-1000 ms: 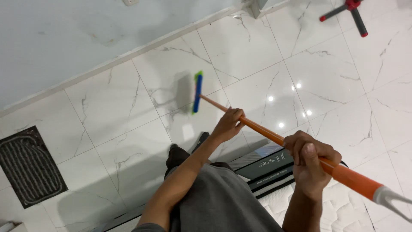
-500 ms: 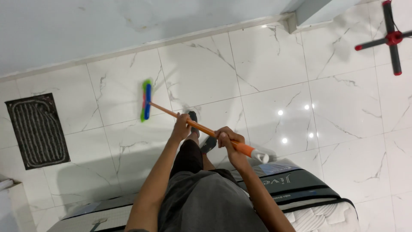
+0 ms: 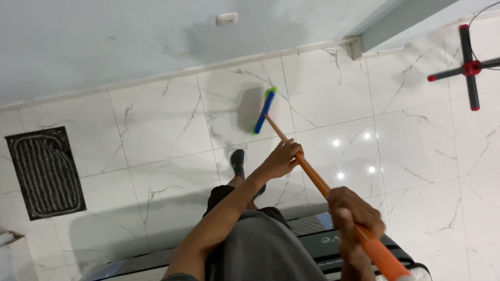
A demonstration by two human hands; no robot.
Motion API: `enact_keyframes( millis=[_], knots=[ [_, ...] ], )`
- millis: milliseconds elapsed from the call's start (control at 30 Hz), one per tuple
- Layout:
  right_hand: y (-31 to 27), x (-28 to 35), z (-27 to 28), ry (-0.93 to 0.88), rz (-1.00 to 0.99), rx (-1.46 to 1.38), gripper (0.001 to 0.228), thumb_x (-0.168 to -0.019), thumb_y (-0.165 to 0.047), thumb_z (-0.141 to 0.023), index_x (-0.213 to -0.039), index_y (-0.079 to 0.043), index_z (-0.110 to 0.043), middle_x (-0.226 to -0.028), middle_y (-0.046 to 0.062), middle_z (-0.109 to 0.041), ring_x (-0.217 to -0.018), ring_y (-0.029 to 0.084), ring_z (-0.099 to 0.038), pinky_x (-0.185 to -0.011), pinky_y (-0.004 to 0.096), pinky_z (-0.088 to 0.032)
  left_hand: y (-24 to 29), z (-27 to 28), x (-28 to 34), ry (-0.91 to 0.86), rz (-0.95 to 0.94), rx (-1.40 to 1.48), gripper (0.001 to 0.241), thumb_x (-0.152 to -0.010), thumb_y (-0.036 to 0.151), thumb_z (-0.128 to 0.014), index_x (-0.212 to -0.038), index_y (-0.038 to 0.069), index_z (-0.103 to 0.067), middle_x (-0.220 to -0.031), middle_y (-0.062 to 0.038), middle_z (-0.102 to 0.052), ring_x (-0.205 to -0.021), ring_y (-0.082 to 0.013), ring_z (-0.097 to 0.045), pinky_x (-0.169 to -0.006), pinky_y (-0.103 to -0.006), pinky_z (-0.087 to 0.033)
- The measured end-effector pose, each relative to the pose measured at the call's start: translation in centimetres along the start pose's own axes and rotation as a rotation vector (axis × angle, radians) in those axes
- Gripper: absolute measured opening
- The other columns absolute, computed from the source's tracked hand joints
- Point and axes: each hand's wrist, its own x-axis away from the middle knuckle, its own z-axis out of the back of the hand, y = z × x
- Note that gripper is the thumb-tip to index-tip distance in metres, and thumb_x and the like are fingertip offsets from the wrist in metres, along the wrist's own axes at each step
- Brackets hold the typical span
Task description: The person sweeps a tiled floor using a broom with a long handle. They move around the room, sweeping near a mattress, a fan, a desk, and a door mat, gathering debris across the floor area.
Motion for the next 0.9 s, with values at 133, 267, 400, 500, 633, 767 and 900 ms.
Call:
enact_keyframes(
  millis=[133,267,400,500,633,767,900],
  knots=[
    [1.9,-3.1,0.0,-0.041,-0.033,-0.181,0.048,-0.105,-0.027,-0.056,-0.061,-0.011,-0.045,-0.050,-0.001,-0.040,-0.048,0.012,-0.045,-0.060,0.036,-0.052,-2.9,3.4,3.7,0.150,-0.094,-0.146,0.017,-0.092,0.014,-0.072,-0.098,0.009,-0.056,-0.098,-0.010,-0.061,-0.112,-0.0344,-0.056,-0.100,-0.0510,-0.043],
    [10.2,-4.6,-5.5,-0.311,-0.105,-0.365,0.046,-0.109,-0.024,-0.053,-0.065,-0.010,-0.052,-0.058,0.001,-0.048,-0.057,0.015,-0.053,-0.076,0.039,-0.059,-12.4,7.0,8.1,0.345,0.080,-0.103,0.018,-0.091,0.011,-0.071,-0.099,0.007,-0.055,-0.098,-0.012,-0.059,-0.097,-0.0330,-0.059,-0.094,-0.0496,-0.047],
    [14.1,-6.0,-14.1,-0.479,-0.489,-0.395,0.028,-0.102,-0.019,-0.054,-0.083,-0.001,-0.065,-0.083,0.009,-0.064,-0.066,0.017,-0.053,-0.067,0.034,-0.050,-25.9,8.5,11.0,0.440,0.200,-0.381,0.029,-0.081,0.006,-0.075,-0.102,0.008,-0.055,-0.100,-0.012,-0.062,-0.106,-0.0428,-0.057,-0.107,-0.0607,-0.036],
    [15.6,-5.9,-16.8,-0.524,-0.300,-0.469,0.038,-0.113,-0.018,-0.054,-0.081,0.001,-0.058,-0.097,0.011,-0.062,-0.100,0.020,-0.062,-0.082,0.033,-0.051,-25.8,10.9,10.3,0.379,0.519,-0.224,0.021,-0.090,0.008,-0.072,-0.103,0.009,-0.056,-0.111,-0.008,-0.063,-0.112,-0.0391,-0.056,-0.091,-0.0539,-0.042],
    [13.8,-7.6,-14.0,-0.362,-0.391,-0.339,0.035,-0.106,-0.018,-0.056,-0.076,0.001,-0.060,-0.091,0.010,-0.065,-0.073,0.014,-0.056,-0.068,0.032,-0.049,-27.5,8.1,4.3,0.494,0.093,-0.157,0.047,-0.081,0.003,-0.074,-0.123,0.004,-0.052,-0.108,-0.011,-0.064,-0.109,-0.0388,-0.059,-0.100,-0.0553,-0.038],
    [8.4,-9.9,-10.4,-0.290,-0.373,-0.144,0.030,-0.104,-0.014,-0.056,-0.077,0.000,-0.058,-0.081,0.009,-0.059,-0.074,0.021,-0.054,-0.070,0.036,-0.049,-20.1,8.0,-4.1,0.222,-0.044,0.030,0.043,-0.085,-0.005,-0.072,-0.121,0.008,-0.051,-0.111,-0.009,-0.063,-0.112,-0.0333,-0.057,-0.095,-0.0427,-0.049],
    [3.3,-11.6,-10.0,-0.286,-0.067,0.112,0.026,-0.098,-0.008,-0.059,-0.075,0.002,-0.054,-0.074,0.009,-0.057,-0.081,0.024,-0.057,-0.076,0.037,-0.050,-13.3,8.1,-9.6,0.040,-0.094,0.147,0.030,-0.091,-0.001,-0.066,-0.114,0.012,-0.050,-0.109,-0.002,-0.064,-0.116,-0.0282,-0.058,-0.098,-0.0439,-0.053]
  ],
)
